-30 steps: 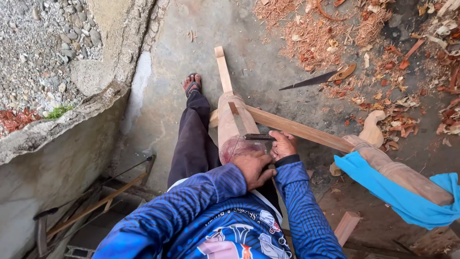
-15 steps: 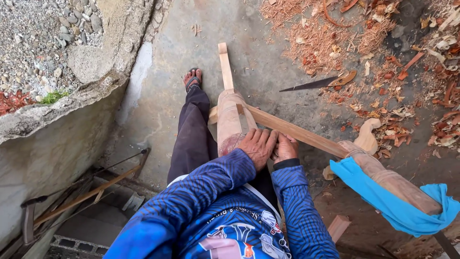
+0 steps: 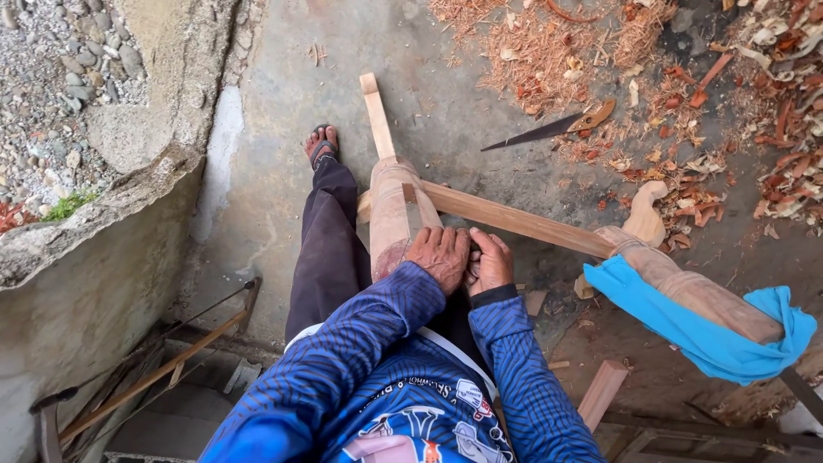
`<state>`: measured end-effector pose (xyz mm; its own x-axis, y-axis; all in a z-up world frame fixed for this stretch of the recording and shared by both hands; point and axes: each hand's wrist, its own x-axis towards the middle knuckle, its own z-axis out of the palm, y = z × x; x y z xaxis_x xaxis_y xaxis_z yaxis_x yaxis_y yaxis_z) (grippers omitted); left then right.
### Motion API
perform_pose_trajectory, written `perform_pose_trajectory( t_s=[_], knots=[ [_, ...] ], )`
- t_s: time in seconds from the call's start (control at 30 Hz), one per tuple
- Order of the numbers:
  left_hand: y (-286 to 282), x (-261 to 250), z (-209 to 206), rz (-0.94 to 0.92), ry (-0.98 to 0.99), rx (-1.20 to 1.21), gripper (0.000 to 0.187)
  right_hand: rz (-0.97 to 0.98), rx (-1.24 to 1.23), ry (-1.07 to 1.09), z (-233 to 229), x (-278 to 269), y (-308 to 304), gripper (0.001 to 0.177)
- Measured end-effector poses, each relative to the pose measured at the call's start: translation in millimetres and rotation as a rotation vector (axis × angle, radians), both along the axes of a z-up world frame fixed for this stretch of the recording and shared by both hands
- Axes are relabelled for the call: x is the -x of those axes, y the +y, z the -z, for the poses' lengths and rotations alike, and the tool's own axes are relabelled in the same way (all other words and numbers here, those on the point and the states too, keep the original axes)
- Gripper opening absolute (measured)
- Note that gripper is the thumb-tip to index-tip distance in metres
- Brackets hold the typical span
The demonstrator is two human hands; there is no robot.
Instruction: Carving a wooden furniture component using a hand blade while sitting on a woodworking bench.
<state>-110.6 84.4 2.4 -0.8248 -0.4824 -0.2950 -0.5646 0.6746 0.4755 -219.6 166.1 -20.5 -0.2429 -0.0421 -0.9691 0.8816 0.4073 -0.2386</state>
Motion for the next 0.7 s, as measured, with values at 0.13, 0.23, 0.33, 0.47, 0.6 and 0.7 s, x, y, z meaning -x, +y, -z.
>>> perform_pose_trajectory(
  t_s=[0.13, 0.23, 0.33, 0.47, 0.6, 0.7],
  knots=[
    [-1.2, -0.4, -1.4, -0.011, 0.027, -0.002, 0.030, 0.156, 0.111, -0.068, -3.4, -2.9, 8.5, 0.016],
    [-2.1, -0.6, -1.0, -0.021, 0.025, 0.018, 0.028, 0.166, 0.160, -0.019, 1.6, -6.3, 14.7, 0.009],
    [-1.9, -2.5, -0.8, -0.014, 0.004, 0.001, 0.025, 0.157, 0.171, -0.017, 2.0, -8.9, 16.4, 0.009],
    [-2.2, -2.9, 0.1, -0.019, 0.022, 0.018, 0.031, 0.158, 0.164, -0.024, 3.6, -9.7, 16.0, 0.010],
    [-2.9, -2.3, 1.9, -0.014, -0.033, -0.039, 0.031, 0.144, 0.174, -0.016, 5.6, -9.5, 15.4, 0.009],
    [-6.1, -1.8, -1.3, -0.001, -0.041, -0.058, 0.034, 0.139, 0.204, -0.026, 4.7, -9.2, 17.3, 0.012]
  ],
)
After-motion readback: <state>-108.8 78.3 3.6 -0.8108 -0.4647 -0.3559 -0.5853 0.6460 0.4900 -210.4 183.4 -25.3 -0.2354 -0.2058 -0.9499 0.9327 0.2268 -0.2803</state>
